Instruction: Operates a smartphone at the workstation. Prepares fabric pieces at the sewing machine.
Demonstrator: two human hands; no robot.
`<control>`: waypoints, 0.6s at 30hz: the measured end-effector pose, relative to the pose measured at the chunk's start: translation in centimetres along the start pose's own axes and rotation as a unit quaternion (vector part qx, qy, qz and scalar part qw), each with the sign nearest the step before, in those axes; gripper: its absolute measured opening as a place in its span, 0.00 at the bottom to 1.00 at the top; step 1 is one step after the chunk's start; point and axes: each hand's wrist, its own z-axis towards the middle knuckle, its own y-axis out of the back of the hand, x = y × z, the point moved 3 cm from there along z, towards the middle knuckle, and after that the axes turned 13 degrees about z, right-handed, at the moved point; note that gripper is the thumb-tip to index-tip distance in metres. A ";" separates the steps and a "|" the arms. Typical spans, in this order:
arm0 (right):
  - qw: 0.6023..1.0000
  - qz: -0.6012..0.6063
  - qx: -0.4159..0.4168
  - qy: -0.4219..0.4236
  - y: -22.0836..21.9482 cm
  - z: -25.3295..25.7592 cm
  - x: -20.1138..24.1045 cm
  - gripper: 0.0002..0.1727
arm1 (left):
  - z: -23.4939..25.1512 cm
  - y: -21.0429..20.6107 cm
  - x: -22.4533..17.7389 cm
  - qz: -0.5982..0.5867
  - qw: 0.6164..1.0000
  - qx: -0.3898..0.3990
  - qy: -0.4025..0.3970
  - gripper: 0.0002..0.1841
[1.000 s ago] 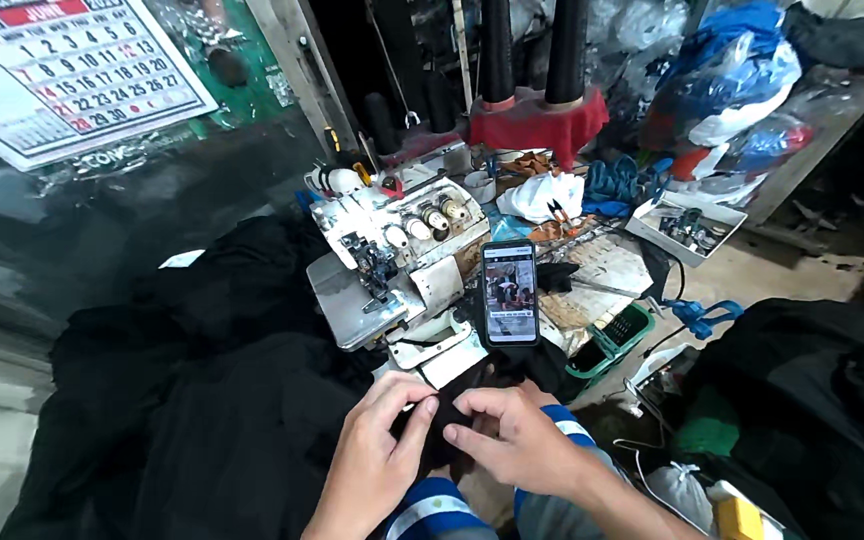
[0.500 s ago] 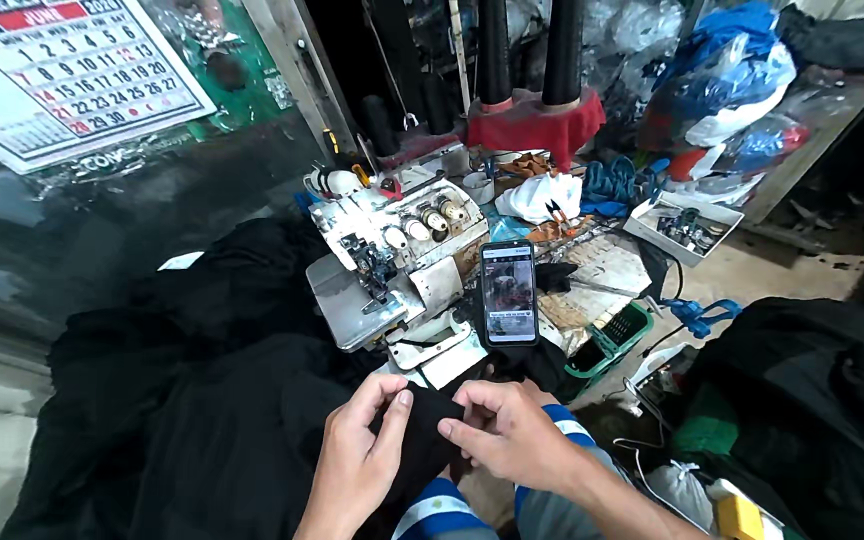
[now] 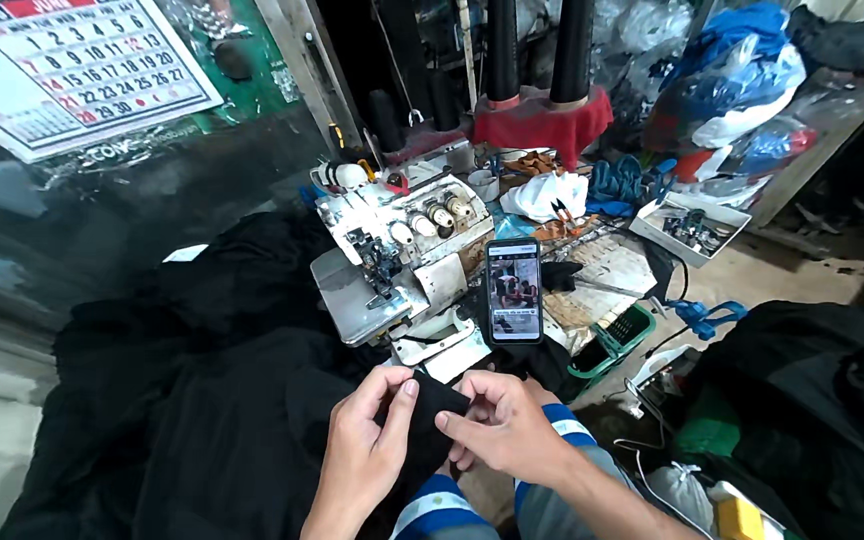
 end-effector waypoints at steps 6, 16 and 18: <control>1.000 0.007 -0.025 -0.007 -0.2 0.3 0.2 0.16 | 0.2 0.0 -0.1 0.011 1.000 -0.006 0.004 0.09; 0.995 -0.073 0.024 -0.063 1.4 0.4 0.5 0.14 | 0.4 -0.4 0.4 0.008 1.000 -0.011 0.015 0.09; 0.995 -0.077 0.018 -0.062 1.4 0.5 0.5 0.14 | 0.5 -0.5 0.4 0.013 1.000 -0.003 0.025 0.09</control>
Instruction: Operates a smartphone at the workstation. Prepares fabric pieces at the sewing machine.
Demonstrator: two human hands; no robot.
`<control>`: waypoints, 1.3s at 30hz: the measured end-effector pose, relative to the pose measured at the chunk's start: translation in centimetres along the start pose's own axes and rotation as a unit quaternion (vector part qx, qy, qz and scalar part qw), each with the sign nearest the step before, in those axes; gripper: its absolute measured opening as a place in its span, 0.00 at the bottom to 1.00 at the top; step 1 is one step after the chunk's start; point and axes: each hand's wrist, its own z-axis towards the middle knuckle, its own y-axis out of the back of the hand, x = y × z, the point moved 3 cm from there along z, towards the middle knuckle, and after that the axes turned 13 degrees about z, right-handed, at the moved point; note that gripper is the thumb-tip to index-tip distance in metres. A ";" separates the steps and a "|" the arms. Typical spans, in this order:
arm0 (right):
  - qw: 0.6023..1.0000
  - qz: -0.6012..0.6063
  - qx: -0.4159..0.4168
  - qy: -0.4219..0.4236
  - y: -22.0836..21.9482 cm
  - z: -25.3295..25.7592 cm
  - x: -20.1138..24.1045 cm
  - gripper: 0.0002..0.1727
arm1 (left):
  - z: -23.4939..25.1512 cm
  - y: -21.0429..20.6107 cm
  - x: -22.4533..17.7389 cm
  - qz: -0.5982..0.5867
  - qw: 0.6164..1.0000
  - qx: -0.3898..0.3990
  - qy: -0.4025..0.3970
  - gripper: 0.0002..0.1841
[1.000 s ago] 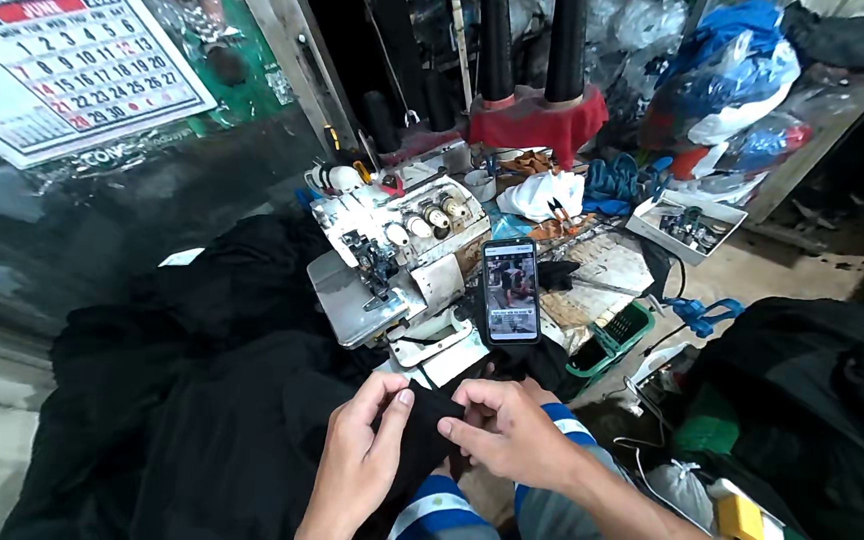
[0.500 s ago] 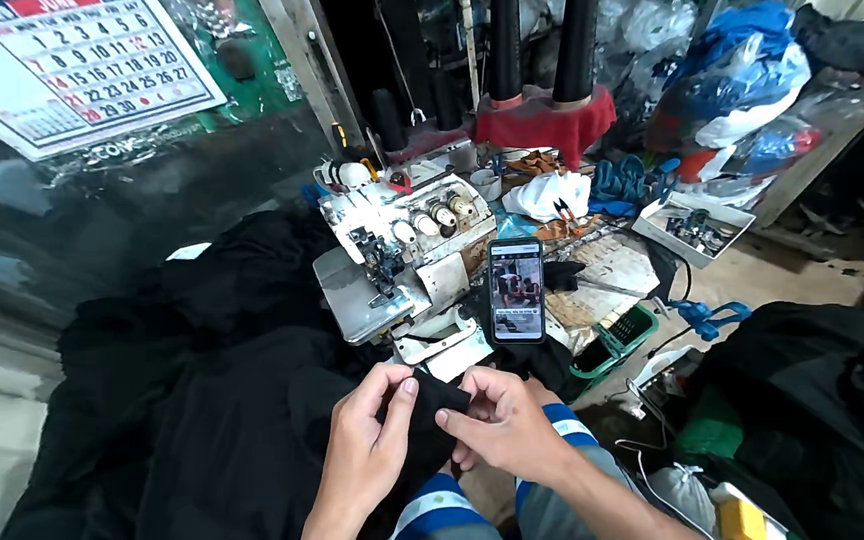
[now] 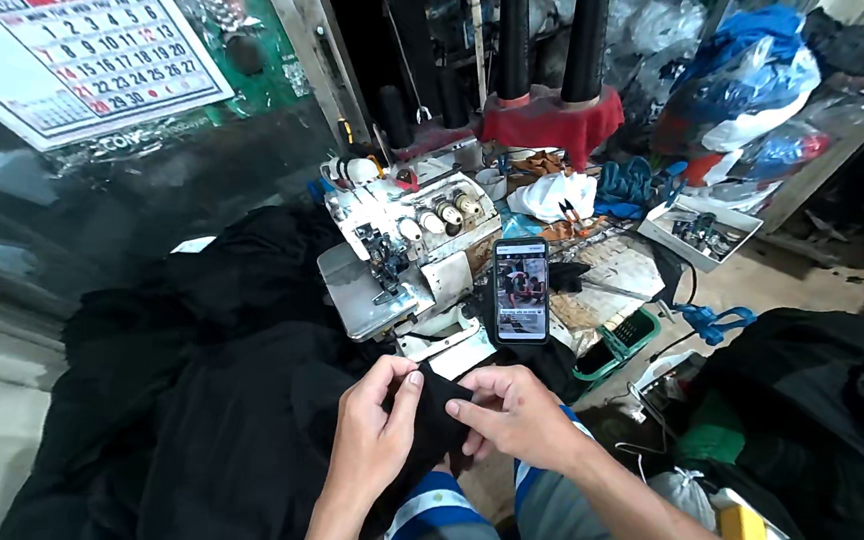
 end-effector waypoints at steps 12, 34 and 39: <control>0.999 0.011 -0.028 0.016 0.1 0.1 0.0 0.13 | 0.2 0.2 0.1 -0.035 0.999 0.021 0.014 0.08; 0.998 0.014 -0.054 0.032 0.3 0.3 0.9 0.11 | 0.5 0.1 -0.1 -0.043 0.999 0.014 0.024 0.07; 0.998 0.018 -0.051 0.031 0.6 0.3 1.0 0.11 | 0.8 0.2 -0.2 -0.042 0.998 0.018 0.031 0.08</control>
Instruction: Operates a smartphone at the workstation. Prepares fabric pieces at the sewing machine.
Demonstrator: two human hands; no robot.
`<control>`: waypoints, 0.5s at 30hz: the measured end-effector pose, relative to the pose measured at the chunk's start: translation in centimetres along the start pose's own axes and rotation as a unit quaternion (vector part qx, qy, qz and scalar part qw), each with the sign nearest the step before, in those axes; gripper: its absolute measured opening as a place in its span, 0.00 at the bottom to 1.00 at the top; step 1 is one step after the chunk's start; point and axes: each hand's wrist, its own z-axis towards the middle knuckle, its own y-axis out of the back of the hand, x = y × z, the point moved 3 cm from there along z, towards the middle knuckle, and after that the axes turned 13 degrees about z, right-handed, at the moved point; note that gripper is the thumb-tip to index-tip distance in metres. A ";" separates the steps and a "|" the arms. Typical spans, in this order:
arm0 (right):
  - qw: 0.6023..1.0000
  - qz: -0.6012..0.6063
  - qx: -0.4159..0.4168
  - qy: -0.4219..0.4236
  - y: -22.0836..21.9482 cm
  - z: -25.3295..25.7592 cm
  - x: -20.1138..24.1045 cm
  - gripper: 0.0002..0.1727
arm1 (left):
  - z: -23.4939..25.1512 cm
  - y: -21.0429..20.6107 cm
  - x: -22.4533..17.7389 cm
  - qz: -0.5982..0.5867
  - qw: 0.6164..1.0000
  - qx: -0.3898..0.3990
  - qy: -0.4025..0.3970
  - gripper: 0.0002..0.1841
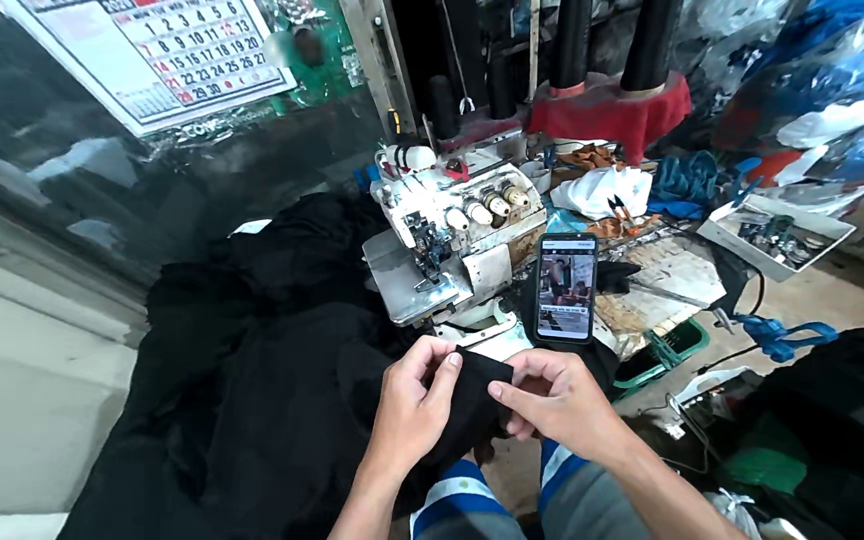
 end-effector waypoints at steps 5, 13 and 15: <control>1.000 0.005 0.005 -0.016 0.3 -0.2 0.2 0.12 | 0.2 -0.2 -0.1 0.013 1.000 0.004 -0.005 0.09; 0.999 -0.023 0.030 -0.017 0.8 -0.3 0.0 0.14 | 0.4 -0.4 -0.6 0.017 1.000 -0.005 -0.011 0.09; 0.999 -0.038 0.022 -0.018 1.0 -0.3 0.0 0.13 | 0.4 -0.3 -0.7 0.016 1.000 -0.002 -0.002 0.09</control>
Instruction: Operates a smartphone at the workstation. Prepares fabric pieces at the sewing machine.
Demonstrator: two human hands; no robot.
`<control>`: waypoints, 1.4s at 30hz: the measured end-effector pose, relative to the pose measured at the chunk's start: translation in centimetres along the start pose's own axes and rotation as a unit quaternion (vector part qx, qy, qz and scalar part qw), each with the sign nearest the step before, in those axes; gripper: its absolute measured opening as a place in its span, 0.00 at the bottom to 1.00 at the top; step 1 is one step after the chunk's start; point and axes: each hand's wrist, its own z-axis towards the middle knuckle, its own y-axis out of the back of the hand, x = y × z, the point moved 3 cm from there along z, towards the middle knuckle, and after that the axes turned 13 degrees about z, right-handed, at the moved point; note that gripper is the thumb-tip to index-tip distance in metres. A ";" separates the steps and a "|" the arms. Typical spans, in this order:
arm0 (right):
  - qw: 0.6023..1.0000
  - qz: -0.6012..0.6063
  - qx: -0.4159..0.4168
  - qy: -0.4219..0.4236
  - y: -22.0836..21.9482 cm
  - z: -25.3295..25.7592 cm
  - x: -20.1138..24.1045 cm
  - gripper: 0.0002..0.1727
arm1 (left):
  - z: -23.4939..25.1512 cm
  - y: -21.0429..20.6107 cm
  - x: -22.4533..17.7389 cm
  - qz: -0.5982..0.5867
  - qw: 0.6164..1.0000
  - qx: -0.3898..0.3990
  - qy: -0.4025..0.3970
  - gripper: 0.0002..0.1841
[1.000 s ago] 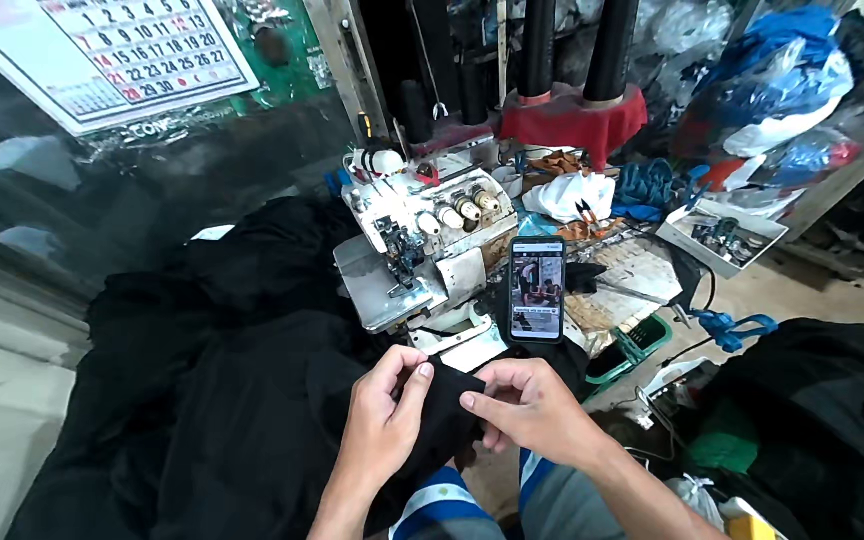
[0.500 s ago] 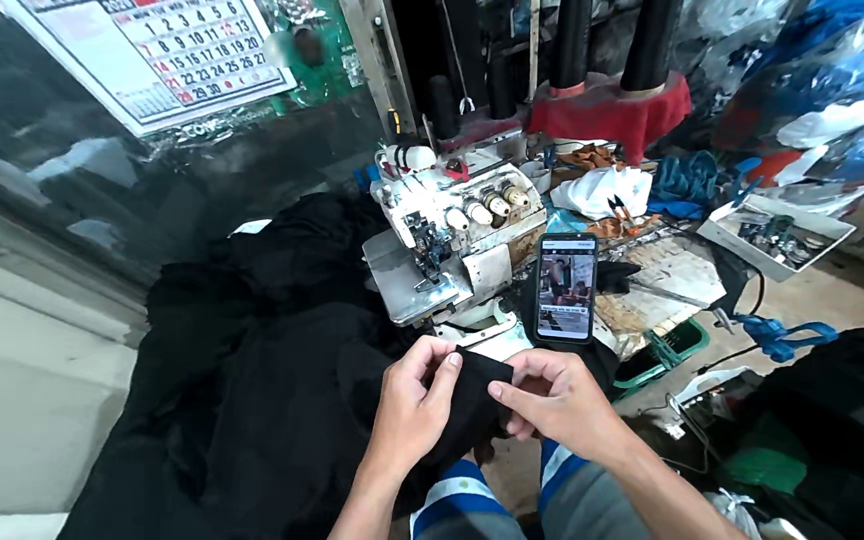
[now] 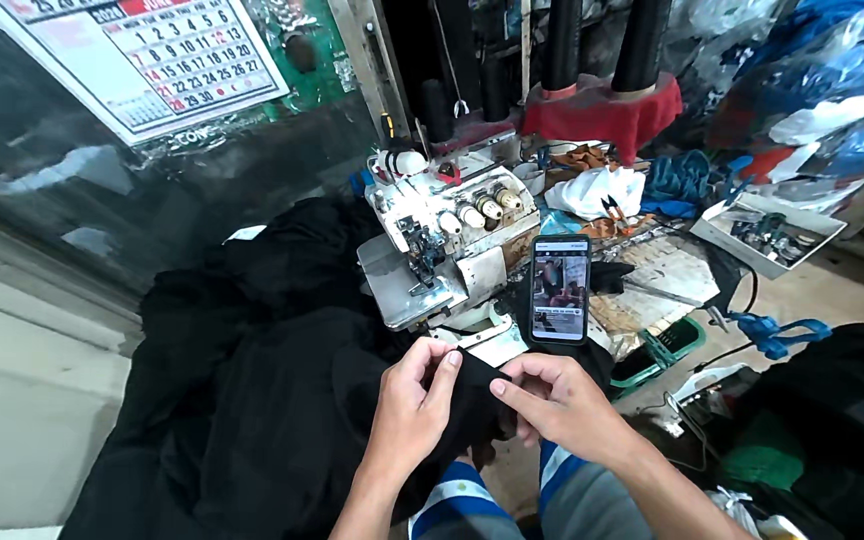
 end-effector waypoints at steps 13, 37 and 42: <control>1.000 -0.003 0.009 -0.014 -0.3 2.1 -0.4 0.12 | 0.6 0.7 1.4 0.049 0.999 0.001 0.020 0.09; 0.994 0.071 -0.085 -0.006 -2.1 12.8 -0.6 0.13 | 11.3 3.3 3.1 0.398 0.916 -0.036 -0.039 0.13; 0.983 0.098 -0.154 0.016 -3.0 14.7 -1.0 0.21 | 13.7 3.3 4.4 0.400 0.916 -0.028 -0.006 0.14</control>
